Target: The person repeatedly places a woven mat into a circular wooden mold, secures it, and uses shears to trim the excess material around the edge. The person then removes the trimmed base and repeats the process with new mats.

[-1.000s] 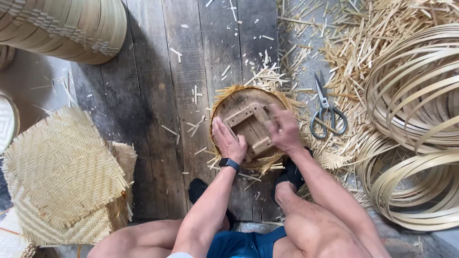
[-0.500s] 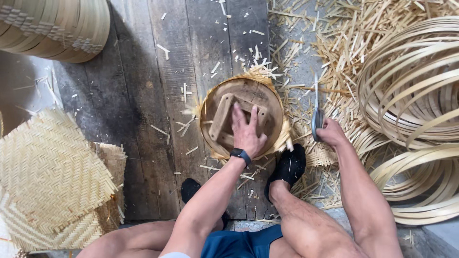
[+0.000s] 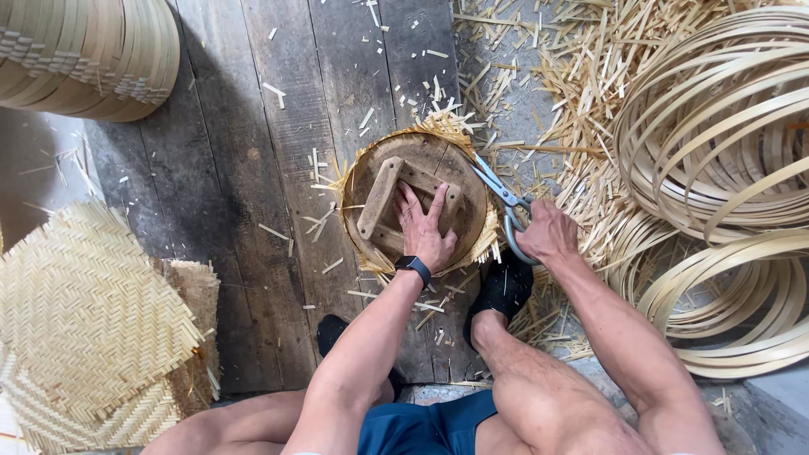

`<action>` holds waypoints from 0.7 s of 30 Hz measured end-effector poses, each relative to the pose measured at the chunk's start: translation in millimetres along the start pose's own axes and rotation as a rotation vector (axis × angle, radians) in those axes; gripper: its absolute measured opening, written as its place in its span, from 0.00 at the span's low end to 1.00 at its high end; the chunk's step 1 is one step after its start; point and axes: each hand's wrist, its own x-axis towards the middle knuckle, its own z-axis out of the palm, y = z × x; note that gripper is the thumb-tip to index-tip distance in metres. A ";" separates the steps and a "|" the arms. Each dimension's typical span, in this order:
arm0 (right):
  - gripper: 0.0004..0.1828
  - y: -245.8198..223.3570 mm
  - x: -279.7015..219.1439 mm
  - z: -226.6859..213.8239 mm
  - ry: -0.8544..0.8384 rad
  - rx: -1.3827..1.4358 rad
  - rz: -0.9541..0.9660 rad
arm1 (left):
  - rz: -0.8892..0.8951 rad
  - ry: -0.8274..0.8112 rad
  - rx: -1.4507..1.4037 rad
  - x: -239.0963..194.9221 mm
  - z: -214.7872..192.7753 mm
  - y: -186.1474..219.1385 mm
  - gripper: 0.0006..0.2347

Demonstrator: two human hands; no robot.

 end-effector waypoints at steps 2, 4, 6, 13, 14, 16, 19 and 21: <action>0.22 16.7 2.0 0.8 -0.030 -0.073 -0.024 | 0.004 -0.007 -0.012 0.8 1.0 3.3 0.43; 0.20 27.3 3.4 2.0 -0.004 -0.096 -0.046 | 0.007 -0.011 -0.010 -3.8 1.1 4.8 0.43; 0.22 20.7 17.9 -3.4 0.215 -0.154 -0.149 | 0.007 -0.030 -0.012 -1.2 -1.9 6.3 0.43; 0.17 -15.1 63.0 -8.9 0.367 -0.256 -0.298 | 0.066 -0.072 0.010 0.6 -16.7 -0.1 0.43; 0.18 -3.6 58.2 -13.2 0.242 -0.214 -0.267 | 0.099 -0.153 0.041 2.3 -21.0 -3.6 0.43; 0.22 22.8 40.0 -19.6 0.178 -0.216 -0.240 | 0.150 -0.319 0.102 0.4 -27.4 -10.7 0.43; 0.23 25.8 30.5 -18.0 0.290 -0.201 -0.302 | 0.223 -0.298 0.108 -5.7 -28.6 -13.4 0.42; 0.23 5.6 41.8 -15.1 0.469 -0.276 -0.355 | 0.214 -0.307 0.096 -4.1 -30.7 -11.2 0.41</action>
